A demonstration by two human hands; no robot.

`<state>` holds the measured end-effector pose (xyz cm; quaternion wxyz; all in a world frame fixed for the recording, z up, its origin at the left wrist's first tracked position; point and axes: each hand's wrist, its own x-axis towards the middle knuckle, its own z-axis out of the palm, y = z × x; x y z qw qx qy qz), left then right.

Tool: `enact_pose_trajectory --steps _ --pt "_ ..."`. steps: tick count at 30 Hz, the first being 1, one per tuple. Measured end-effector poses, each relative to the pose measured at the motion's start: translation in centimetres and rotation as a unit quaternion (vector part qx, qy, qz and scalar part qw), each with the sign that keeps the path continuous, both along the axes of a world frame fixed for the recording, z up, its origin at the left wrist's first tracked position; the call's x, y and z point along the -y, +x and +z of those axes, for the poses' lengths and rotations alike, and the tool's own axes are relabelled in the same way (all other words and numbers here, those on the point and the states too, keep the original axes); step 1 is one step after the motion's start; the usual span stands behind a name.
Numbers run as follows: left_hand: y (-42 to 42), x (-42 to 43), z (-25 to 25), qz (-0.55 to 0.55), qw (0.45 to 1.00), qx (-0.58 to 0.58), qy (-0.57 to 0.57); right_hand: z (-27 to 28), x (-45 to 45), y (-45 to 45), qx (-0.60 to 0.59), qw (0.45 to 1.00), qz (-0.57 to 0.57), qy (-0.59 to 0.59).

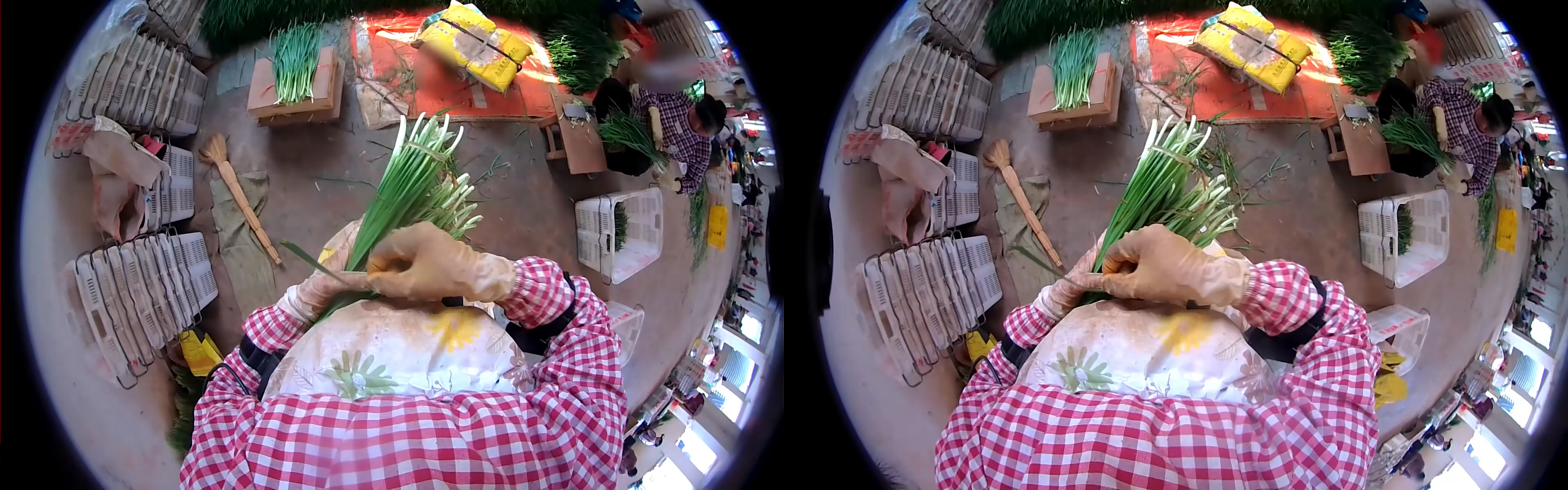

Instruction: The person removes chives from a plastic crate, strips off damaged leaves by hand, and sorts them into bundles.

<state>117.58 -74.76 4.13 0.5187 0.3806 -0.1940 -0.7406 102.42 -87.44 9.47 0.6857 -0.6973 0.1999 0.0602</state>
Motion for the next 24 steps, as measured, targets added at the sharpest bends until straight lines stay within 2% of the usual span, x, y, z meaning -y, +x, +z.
enact_pose_trajectory --steps 3,5,6,7,8,9,10,11,12,13,15,17,19,20,22,23,24 --pt "0.2 -0.6 0.8 0.01 0.995 -0.088 0.046 3.2 1.8 -2.9 -0.007 0.97 -0.008 0.242" --pt "-0.1 -0.3 1.3 0.015 0.996 -0.085 0.028 4.7 2.8 -5.7 0.122 0.962 -0.045 0.242" --pt "-0.1 -0.6 1.1 0.014 0.996 -0.081 0.034 5.3 3.5 -6.9 0.208 0.957 -0.064 0.192" --pt "0.0 -0.7 0.9 0.009 0.996 -0.076 0.039 5.1 4.6 -8.3 0.276 0.943 -0.079 0.172" --pt "0.1 -0.8 0.7 0.005 0.996 -0.072 0.044 5.4 5.2 -9.3 0.339 0.909 -0.145 0.194" --pt "0.3 -0.8 0.5 0.002 0.996 -0.071 0.05 5.6 6.7 -10.7 0.339 0.905 -0.16 0.199" --pt "0.4 -0.6 0.5 -0.008 0.997 -0.06 0.048 5.2 6.8 -10.9 0.339 0.875 -0.318 0.132" --pt "0.3 -0.6 0.5 -0.019 0.997 -0.055 0.047 4.4 8.2 -12.5 0.127 0.9 -0.418 0.01" --pt "0.3 -0.5 0.5 -0.033 0.998 -0.036 0.037 3.4 9.4 -11.8 -0.044 0.91 -0.346 -0.226" --pt "0.2 -0.3 0.6 -0.045 0.998 -0.028 0.029 2.5 10.0 -10.6 -0.211 0.838 -0.242 -0.442" --pt "0.0 0.0 0.8 -0.075 0.997 0.012 0.002 0.8 7.7 -8.2 -0.097 0.9 -0.176 -0.388" --pt "0.2 0.4 1.2 -0.103 0.993 0.045 -0.018 -1.0 5.3 -6.1 -0.039 0.864 -0.072 -0.496" --pt "0.6 0.3 0.8 -0.137 0.985 0.093 -0.046 -4.6 4.8 -5.7 0.022 0.929 -0.09 -0.359" --pt "1.0 0.3 0.0 -0.16 0.966 0.182 -0.09 -4.7 4.4 -5.7 0.008 0.944 -0.106 -0.313" --pt "1.0 -0.9 -0.2 -0.128 0.988 0.082 -0.022 -3.6 4.2 -6.6 -0.029 0.988 -0.121 -0.092" --pt "0.9 -1.2 0.2 -0.113 0.993 0.031 0.013 -2.3 4.4 -7.2 -0.046 0.991 -0.127 0.021" --pt "1.2 -1.4 0.4 -0.126 0.989 0.08 0.023 0.4 5.0 -7.9 -0.056 0.991 -0.114 0.044"
